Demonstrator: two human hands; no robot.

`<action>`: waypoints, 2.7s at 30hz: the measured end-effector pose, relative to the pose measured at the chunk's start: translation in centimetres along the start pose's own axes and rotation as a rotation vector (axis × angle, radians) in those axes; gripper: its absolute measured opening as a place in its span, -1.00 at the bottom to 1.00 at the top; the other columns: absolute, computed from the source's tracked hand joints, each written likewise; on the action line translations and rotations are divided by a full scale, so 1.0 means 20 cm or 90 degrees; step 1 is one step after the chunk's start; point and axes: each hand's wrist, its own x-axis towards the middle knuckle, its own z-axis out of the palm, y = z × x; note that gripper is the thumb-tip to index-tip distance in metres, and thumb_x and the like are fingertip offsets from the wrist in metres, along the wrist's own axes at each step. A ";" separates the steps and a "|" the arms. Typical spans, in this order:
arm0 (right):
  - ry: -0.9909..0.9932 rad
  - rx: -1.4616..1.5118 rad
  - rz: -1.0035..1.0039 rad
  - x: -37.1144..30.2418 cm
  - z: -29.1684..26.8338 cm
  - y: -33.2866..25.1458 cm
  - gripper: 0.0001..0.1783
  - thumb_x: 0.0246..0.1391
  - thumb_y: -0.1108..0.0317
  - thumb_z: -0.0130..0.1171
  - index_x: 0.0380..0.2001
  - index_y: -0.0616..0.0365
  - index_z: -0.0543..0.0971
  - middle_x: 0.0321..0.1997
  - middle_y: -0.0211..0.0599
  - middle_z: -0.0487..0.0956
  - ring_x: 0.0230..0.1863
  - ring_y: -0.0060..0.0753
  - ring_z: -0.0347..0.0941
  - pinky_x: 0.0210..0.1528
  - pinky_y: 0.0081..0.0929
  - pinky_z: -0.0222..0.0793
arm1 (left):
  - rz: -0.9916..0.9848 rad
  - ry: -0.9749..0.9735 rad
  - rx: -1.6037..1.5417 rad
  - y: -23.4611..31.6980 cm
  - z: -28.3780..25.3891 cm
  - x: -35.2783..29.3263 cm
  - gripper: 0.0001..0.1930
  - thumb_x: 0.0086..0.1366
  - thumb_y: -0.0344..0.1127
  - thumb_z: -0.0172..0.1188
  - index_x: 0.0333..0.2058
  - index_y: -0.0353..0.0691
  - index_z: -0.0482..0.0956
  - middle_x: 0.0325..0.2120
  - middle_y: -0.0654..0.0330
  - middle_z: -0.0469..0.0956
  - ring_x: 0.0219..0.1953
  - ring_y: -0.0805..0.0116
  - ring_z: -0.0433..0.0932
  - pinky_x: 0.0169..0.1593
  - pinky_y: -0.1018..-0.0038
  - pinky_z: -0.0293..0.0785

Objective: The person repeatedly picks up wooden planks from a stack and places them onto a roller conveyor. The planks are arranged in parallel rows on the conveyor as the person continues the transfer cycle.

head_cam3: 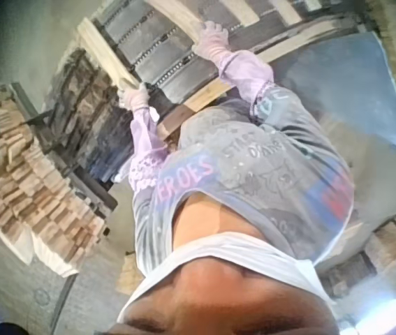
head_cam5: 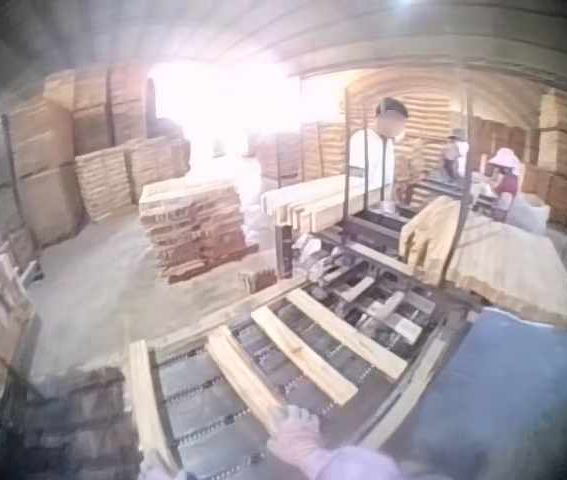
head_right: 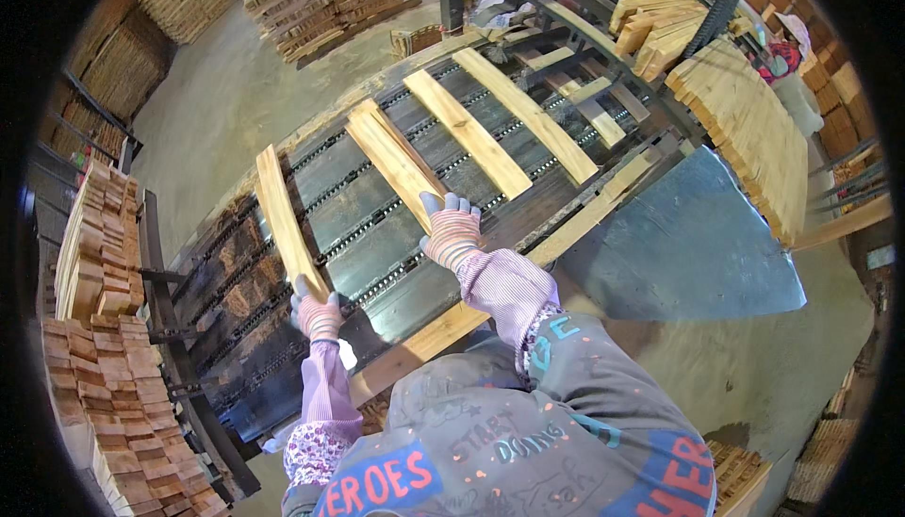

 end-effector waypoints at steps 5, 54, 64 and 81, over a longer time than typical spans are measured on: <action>-0.112 0.026 0.066 0.15 -0.03 0.01 0.23 -0.03 0.02 0.53 0.60 -0.30 0.00 0.49 0.10 0.33 0.51 0.18 0.29 0.47 0.18 0.19 | -0.021 -0.041 -0.625 -0.07 -0.14 0.02 -0.02 0.18 -0.48 0.44 0.52 -0.14 0.11 0.17 -0.07 0.52 0.08 0.11 0.59 0.19 0.26 0.55; -0.090 0.498 -0.071 0.18 -0.21 0.26 0.23 -0.20 0.17 0.71 0.48 0.30 0.23 0.28 0.14 0.58 0.26 -0.04 0.56 0.33 -0.28 0.46 | -0.174 -0.478 -1.077 0.56 -0.24 -0.47 -0.21 0.17 -0.25 0.49 0.35 -0.13 0.34 0.03 0.11 0.63 0.02 0.10 0.69 0.06 0.08 0.74; -0.452 0.948 -0.118 -0.11 -0.27 0.39 -0.10 0.19 -0.10 0.46 0.44 0.14 0.39 0.24 -0.29 0.61 0.18 -0.37 0.58 0.27 -0.37 0.52 | -0.051 -0.398 -1.080 0.79 0.02 -0.64 -0.19 0.43 0.25 0.27 0.45 -0.12 0.29 0.20 0.09 0.55 0.15 0.18 0.64 0.18 0.22 0.66; -0.430 0.902 -0.217 -0.04 -0.35 0.48 -0.09 0.02 0.14 0.62 0.39 0.16 0.43 0.18 -0.28 0.63 0.16 -0.43 0.55 0.24 -0.35 0.50 | -0.154 -0.209 -1.058 0.78 -0.27 -0.83 -0.44 0.39 -0.35 0.33 0.31 -0.22 0.37 -0.03 0.05 0.65 -0.05 0.14 0.69 -0.02 0.20 0.72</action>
